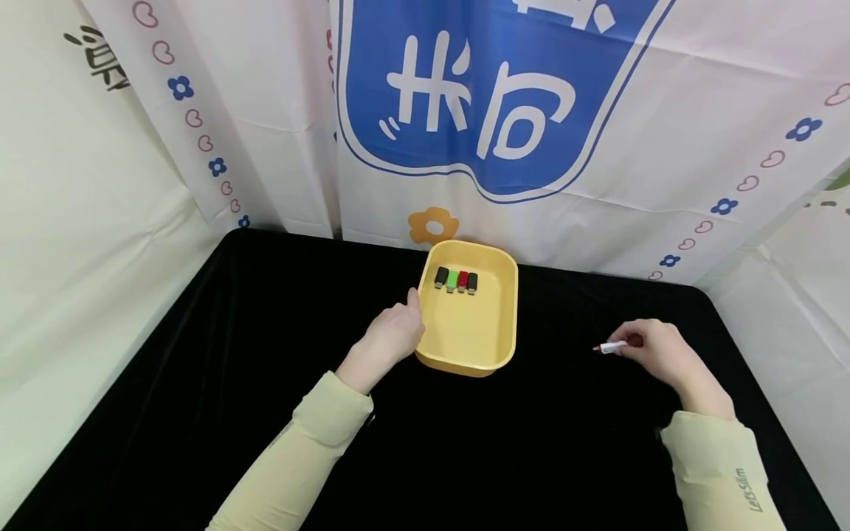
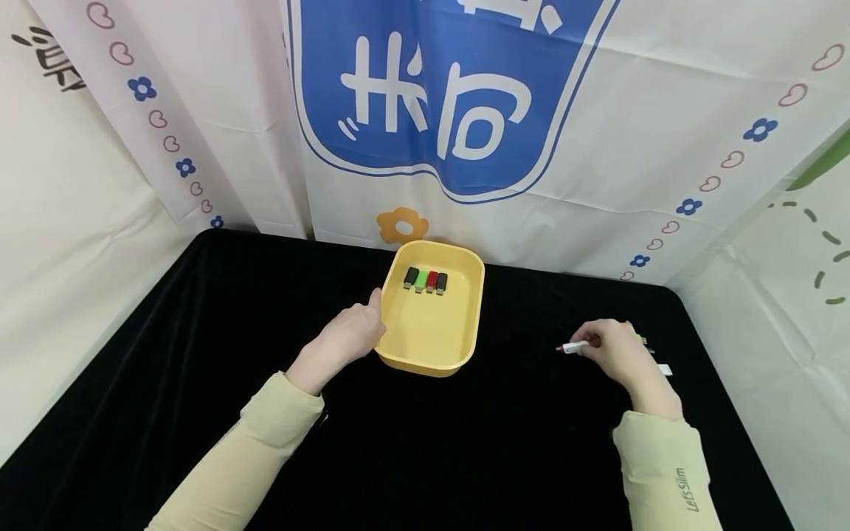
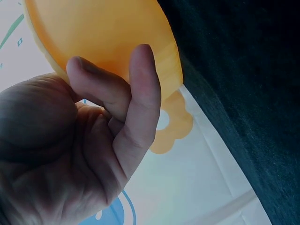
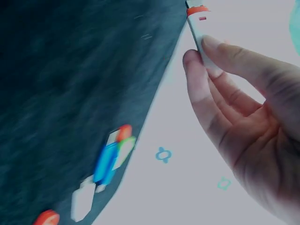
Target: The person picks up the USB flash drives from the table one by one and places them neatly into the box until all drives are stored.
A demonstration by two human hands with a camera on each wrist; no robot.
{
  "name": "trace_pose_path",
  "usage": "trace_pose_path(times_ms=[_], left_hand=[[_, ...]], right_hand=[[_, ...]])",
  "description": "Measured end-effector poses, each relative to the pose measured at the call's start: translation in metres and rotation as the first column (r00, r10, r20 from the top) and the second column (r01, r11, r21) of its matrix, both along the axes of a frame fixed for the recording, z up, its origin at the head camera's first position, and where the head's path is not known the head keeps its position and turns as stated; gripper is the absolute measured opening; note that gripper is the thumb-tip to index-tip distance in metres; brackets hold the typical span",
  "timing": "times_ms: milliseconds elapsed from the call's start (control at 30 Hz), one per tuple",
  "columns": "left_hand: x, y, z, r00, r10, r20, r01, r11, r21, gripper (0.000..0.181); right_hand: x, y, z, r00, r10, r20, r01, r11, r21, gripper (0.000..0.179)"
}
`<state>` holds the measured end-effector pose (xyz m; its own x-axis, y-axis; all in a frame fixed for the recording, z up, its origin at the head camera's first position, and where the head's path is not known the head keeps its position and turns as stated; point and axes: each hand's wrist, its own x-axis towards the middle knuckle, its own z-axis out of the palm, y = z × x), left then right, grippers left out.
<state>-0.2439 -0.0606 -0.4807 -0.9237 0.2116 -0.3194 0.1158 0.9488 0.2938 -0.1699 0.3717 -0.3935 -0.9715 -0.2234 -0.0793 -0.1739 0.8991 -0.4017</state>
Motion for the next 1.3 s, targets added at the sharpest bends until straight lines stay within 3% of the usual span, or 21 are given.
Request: trace_pose_path(times_ms=[333,500,700,900,1033,1300], left_hand=[[0.000,-0.002,-0.006,0.998,-0.015,-0.054,0.016,1.000,0.020,0.080],[0.000,-0.002,-0.008,0.998,-0.016,-0.063,0.017,1.000,0.024,0.079],[-0.001,-0.001,-0.008,0.998,-0.020,-0.061,0.022,1.000,0.020,0.079],[-0.001,0.002,-0.007,0.999,-0.007,-0.042,0.008,1.000,0.022,0.080],[0.001,0.003,-0.002,0.999,0.003,-0.039,-0.002,1.000,0.021,0.078],[0.003,0.003,-0.001,0.999,0.003,-0.040,-0.003,1.000,0.016,0.078]], right_hand=[[-0.013,-0.047,0.034,0.996,0.059,-0.059,-0.062,0.997,-0.044,0.017],[-0.021,-0.077,0.041,0.996,0.083,-0.039,-0.086,0.992,-0.093,0.018],[-0.030,-0.111,0.038,0.994,0.110,0.008,-0.107,0.980,-0.168,0.014],[-0.039,-0.137,0.033,0.989,0.126,-0.072,-0.137,0.975,-0.178,0.016],[-0.047,-0.151,0.028,0.985,0.141,-0.094,-0.154,0.976,-0.154,0.022],[-0.068,-0.169,0.015,0.989,0.146,-0.023,-0.148,0.985,-0.089,0.030]])
